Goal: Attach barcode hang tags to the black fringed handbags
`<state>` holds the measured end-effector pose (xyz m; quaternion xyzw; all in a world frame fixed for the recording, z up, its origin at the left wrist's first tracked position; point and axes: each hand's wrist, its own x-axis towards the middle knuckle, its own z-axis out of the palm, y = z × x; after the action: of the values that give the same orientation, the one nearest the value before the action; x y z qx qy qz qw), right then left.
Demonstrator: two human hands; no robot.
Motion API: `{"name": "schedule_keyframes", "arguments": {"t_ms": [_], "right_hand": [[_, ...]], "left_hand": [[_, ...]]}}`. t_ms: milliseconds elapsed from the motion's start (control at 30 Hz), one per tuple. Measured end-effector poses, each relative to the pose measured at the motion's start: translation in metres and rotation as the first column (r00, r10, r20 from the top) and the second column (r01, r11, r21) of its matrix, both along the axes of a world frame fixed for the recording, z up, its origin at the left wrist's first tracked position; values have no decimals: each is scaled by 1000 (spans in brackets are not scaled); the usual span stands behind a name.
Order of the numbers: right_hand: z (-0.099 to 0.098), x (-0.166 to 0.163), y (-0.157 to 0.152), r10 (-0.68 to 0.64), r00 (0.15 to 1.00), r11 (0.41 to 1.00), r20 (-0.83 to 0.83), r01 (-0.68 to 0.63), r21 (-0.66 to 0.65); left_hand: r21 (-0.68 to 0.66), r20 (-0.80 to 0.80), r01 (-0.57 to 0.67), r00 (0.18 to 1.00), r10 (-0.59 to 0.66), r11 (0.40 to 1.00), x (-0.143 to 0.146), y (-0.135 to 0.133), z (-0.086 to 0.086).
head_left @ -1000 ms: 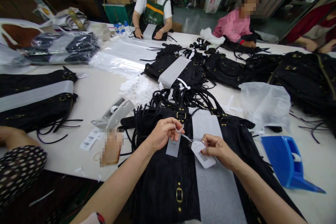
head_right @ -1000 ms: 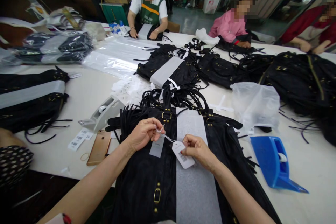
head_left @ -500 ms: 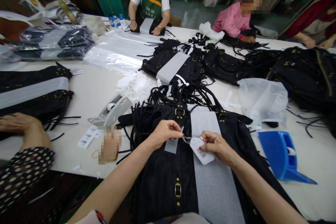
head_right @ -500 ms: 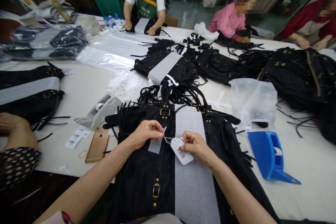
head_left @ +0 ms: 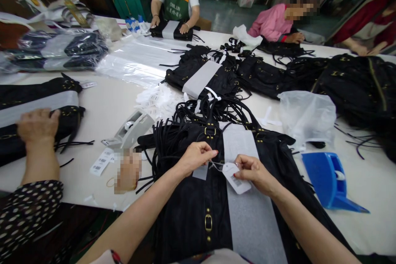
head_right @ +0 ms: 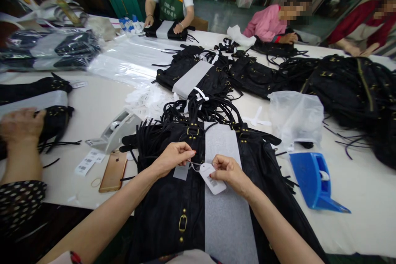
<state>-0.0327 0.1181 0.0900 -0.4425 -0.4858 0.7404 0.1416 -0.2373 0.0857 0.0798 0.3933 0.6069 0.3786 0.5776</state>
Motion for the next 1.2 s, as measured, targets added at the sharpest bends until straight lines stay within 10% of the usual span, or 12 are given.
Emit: {"name": "schedule_keyframes", "arguments": {"t_ms": [467,800,1000,1200], "right_hand": [[1,2,-2,-94,993,994,-76,89,-69],[2,2,-4,-133,988,987,-80,125,-98],[6,3,-5,-132,983,982,-127,111,-155],[12,9,-8,-79,975,965,-207,23,-261]], "left_hand": [[-4,96,270,958,-269,963,-2,-7,-1],[-38,233,145,964,-132,989,5,-11,-5],[184,-143,142,983,-116,973,2,-11,-8],[451,-412,21,892,187,892,-13,-8,-1]]}}
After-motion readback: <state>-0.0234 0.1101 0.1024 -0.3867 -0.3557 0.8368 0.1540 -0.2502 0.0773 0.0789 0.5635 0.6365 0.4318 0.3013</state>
